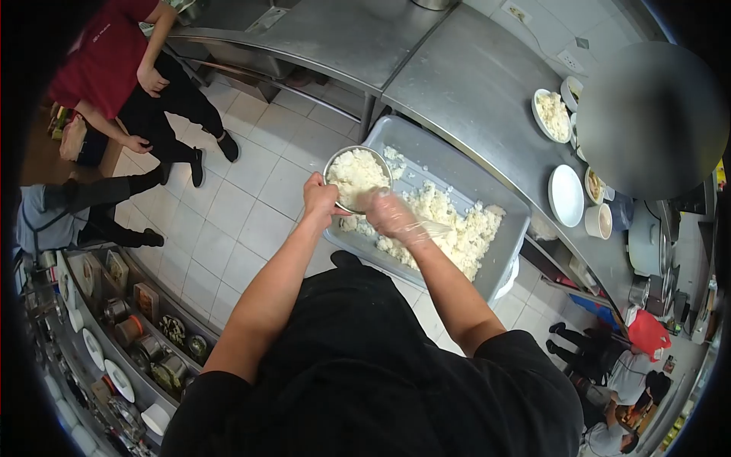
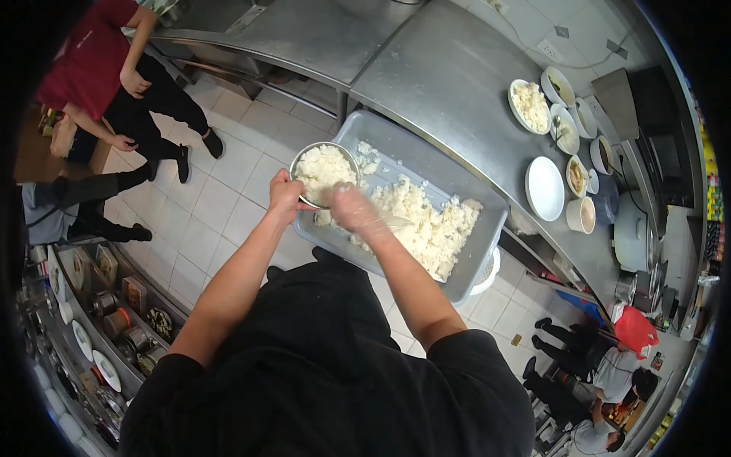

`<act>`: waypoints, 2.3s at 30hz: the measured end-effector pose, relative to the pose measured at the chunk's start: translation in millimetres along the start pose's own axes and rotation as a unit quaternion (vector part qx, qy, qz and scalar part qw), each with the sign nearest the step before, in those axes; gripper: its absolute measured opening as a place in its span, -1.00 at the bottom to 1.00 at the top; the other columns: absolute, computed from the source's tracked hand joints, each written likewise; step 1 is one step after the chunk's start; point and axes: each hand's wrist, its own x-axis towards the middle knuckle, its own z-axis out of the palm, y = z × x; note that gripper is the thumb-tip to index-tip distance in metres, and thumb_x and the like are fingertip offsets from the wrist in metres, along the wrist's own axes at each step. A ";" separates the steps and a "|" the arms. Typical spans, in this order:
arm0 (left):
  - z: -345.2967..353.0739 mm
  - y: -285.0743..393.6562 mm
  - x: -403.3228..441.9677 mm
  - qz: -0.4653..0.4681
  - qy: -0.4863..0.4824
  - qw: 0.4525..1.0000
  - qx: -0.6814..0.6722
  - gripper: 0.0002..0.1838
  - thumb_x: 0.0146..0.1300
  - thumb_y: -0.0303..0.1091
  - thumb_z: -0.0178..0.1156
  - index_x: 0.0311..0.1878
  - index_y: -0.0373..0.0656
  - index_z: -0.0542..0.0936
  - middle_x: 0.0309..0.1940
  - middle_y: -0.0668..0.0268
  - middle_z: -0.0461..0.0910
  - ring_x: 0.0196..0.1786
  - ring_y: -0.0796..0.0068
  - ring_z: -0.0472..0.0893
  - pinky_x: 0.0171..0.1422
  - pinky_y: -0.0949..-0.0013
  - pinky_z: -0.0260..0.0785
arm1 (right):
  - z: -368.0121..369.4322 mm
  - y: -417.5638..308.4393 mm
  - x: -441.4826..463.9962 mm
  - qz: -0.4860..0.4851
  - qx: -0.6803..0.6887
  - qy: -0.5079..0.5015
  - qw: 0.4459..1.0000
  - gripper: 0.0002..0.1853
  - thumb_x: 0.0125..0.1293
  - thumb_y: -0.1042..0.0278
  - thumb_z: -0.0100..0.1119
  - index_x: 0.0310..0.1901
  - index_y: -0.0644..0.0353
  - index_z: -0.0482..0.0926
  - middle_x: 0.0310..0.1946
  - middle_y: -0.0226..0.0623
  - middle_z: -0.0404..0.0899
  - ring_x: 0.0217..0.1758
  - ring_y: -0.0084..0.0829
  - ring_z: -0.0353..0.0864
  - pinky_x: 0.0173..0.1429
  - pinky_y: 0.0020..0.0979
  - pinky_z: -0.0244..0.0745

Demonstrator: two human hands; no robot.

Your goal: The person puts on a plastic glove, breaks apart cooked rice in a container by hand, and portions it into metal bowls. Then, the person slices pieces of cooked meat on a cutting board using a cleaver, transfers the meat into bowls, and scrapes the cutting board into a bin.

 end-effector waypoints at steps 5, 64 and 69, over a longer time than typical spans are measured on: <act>0.4 11.3 3.0 0.032 0.026 0.998 0.037 -0.80 0.21 -0.70 0.04 -0.30 -0.14 0.32 -0.31 0.20 0.48 -0.37 0.16 0.70 -0.56 -0.11 0.77 | -5.3 2.4 10.9 0.040 0.106 0.072 0.991 -0.78 0.26 0.38 0.44 -0.07 0.18 0.81 -0.13 0.01 0.79 -0.12 -0.09 0.81 0.02 -0.17 0.73; -1276.9 -46.6 29.6 0.035 0.667 0.268 -0.695 -0.63 0.22 -0.69 0.15 0.07 -0.44 0.30 -0.03 -0.19 0.61 -0.14 -0.21 0.81 -0.28 -0.16 0.88 | 934.3 -1411.9 576.9 -0.770 -0.439 -0.379 0.264 -0.44 0.54 -0.07 0.20 0.39 0.12 0.63 0.33 0.04 0.68 0.44 0.04 0.62 0.47 0.04 0.53; -1347.7 -41.8 47.3 0.093 0.662 0.233 -0.706 -0.50 0.19 -0.71 0.09 0.23 -0.47 0.30 0.05 -0.21 0.60 -0.12 -0.24 0.81 -0.27 -0.20 0.89 | 937.2 -1406.3 603.6 -0.764 -0.444 -0.408 0.229 -0.44 0.53 -0.08 0.21 0.38 0.11 0.63 0.32 0.02 0.68 0.44 0.03 0.62 0.47 0.03 0.53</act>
